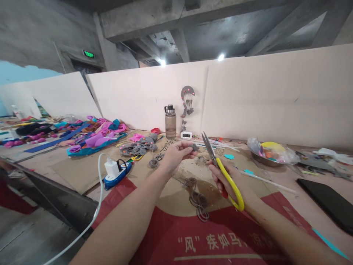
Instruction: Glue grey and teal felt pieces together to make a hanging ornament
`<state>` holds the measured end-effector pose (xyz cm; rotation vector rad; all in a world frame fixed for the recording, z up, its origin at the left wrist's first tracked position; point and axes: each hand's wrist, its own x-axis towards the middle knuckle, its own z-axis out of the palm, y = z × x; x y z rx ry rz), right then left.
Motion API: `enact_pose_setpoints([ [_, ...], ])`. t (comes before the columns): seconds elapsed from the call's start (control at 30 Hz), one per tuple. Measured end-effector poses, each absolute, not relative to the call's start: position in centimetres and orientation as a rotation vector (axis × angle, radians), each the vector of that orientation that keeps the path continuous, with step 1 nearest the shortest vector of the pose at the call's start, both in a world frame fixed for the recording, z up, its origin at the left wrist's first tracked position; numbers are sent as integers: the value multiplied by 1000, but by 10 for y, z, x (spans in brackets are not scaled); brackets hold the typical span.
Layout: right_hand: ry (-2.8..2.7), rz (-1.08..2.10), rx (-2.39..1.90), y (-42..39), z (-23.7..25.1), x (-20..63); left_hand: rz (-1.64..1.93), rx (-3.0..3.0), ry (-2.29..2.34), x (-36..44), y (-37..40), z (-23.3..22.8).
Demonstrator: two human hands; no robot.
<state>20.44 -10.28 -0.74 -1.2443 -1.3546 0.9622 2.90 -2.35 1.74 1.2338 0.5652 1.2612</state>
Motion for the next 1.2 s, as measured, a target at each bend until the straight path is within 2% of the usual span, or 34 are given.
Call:
enact_pose_setpoints([
  [0.43,-1254,925,-1167,-106,-1,202,1411,1714,610,35,-34,17],
  [0.67,-1239,797,-1022,-103,1,213,1180,1860,645,35,-34,14],
  [0.87,-1245,859,-996,-100,4,214,939,1974,577,39,-40,11],
  [1.2,-1356,969,-1039,-107,10,210,867,2051,534,39,-41,11],
])
